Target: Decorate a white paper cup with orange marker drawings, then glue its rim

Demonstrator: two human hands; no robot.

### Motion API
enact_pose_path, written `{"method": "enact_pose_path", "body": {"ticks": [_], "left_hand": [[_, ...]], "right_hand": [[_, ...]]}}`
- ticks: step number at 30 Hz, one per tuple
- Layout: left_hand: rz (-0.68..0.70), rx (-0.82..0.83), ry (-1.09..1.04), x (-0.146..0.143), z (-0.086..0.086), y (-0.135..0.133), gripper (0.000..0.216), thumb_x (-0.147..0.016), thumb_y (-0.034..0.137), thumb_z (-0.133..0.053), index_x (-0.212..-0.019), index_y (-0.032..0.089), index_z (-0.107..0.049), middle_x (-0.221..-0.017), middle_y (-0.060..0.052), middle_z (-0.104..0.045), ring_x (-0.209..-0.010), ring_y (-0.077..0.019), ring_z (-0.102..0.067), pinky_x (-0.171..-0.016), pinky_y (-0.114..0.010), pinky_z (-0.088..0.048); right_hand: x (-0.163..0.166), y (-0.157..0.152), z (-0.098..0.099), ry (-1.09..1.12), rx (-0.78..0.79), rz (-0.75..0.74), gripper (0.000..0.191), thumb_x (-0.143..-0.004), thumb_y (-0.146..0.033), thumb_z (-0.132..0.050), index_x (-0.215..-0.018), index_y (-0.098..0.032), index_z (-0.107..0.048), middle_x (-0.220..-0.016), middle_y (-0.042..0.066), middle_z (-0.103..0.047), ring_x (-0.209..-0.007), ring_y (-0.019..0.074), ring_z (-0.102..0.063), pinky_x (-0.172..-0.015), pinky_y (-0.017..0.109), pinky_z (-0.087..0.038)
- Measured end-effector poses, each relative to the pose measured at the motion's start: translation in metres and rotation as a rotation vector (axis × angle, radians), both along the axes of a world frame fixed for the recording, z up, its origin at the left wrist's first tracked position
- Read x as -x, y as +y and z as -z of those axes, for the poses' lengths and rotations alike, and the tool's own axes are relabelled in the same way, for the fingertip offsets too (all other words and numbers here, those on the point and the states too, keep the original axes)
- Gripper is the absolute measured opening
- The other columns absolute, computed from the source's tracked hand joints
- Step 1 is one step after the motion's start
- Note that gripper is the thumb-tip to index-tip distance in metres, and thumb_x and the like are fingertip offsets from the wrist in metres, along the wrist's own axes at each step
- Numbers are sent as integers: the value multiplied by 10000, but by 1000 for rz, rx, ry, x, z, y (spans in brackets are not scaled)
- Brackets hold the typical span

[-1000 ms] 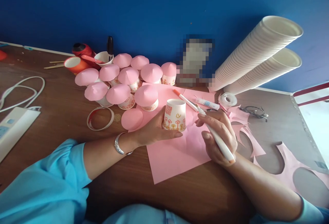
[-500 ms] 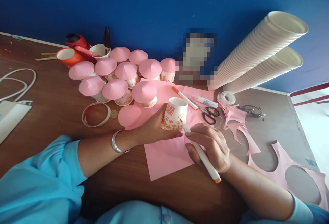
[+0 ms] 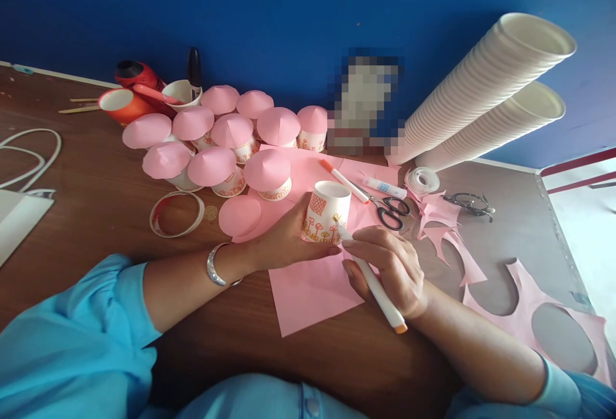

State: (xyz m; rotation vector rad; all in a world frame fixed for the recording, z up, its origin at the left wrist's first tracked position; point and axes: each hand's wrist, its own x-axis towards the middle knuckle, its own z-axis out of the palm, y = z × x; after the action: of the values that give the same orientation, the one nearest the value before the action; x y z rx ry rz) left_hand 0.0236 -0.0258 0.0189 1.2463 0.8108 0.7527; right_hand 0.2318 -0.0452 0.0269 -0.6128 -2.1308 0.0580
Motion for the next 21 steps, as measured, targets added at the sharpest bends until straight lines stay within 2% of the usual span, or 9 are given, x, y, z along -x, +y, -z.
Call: {"method": "enact_pose_path", "body": {"ticks": [6, 21], "left_hand": [[9, -3, -11, -1, -4, 1, 588, -722, 471, -914, -1046, 188, -513, -883, 4, -536, -815, -160, -496, -711, -307, -424], [28, 11, 7, -1, -4, -1, 424, -783, 350, -873, -986, 188, -538, -863, 3, -545, -809, -155, -489, -677, -291, -406]], "right_hand": [[0, 1, 1, -8, -4, -4, 270, -953, -150, -606, -1222, -139, -614, -853, 79, -709, -708, 195, -683, -587, 314, -598], [1, 2, 1, -33, -26, -51, 317, -942, -129, -602, -1260, -126, -607, -826, 69, -689, -683, 201, -666, -570, 319, -563]]}}
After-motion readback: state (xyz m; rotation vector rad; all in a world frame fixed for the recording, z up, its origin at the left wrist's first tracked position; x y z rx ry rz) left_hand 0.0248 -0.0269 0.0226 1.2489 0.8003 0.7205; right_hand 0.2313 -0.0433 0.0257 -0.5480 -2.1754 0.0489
